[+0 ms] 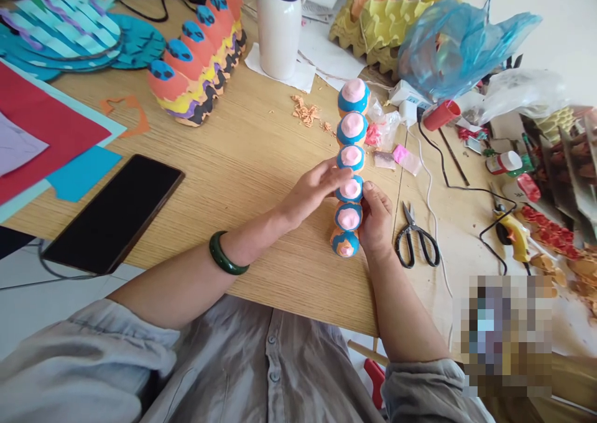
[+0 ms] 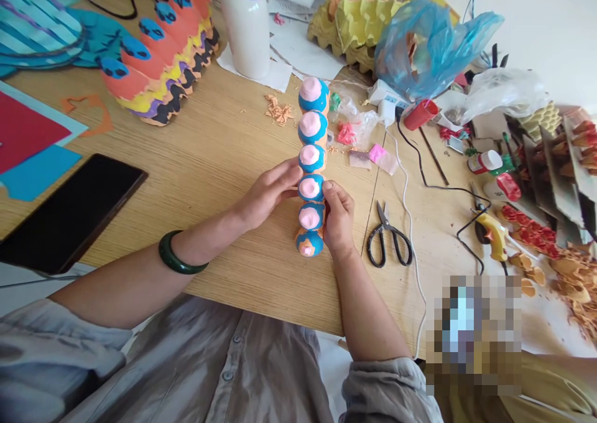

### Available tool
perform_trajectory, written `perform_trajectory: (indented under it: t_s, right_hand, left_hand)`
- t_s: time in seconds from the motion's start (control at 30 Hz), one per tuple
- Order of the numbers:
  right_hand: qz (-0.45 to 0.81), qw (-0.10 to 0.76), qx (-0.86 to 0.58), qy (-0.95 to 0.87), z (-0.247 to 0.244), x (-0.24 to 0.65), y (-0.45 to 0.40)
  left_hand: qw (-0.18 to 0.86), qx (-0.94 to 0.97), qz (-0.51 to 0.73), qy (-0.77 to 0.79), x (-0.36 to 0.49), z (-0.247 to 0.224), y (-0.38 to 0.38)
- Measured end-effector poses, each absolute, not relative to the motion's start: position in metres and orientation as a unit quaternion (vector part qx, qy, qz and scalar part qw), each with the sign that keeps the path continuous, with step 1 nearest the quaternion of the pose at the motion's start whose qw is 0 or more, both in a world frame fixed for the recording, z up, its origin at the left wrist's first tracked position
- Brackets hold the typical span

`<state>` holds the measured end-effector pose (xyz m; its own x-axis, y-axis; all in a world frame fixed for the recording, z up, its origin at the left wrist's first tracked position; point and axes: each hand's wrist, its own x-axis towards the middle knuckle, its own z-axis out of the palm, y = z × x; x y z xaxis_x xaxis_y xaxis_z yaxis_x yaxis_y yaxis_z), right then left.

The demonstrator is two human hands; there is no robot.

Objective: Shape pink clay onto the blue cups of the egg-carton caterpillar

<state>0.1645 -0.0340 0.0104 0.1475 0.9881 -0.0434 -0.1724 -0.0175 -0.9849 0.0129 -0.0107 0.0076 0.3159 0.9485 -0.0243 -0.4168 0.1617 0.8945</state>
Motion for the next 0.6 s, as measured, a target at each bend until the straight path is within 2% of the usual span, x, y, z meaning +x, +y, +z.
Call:
perform_trajectory:
  t_s: [0.3,0.43,0.6]
  right_hand:
    - [0.542,0.511,-0.519,-0.419,0.007,0.167,-0.03]
    - [0.553,0.503,-0.517,-0.417,0.005,0.17,-0.027]
    - [0.582,0.488,-0.518,-0.394,0.012,0.168,-0.035]
  left_hand:
    - [0.753,0.244,0.521,0.318,0.001,0.008,0.002]
    - [0.788,0.23,0.484,0.303,0.006,0.011,-0.006]
    - [0.784,0.257,0.472,0.311,0.01,0.012,-0.011]
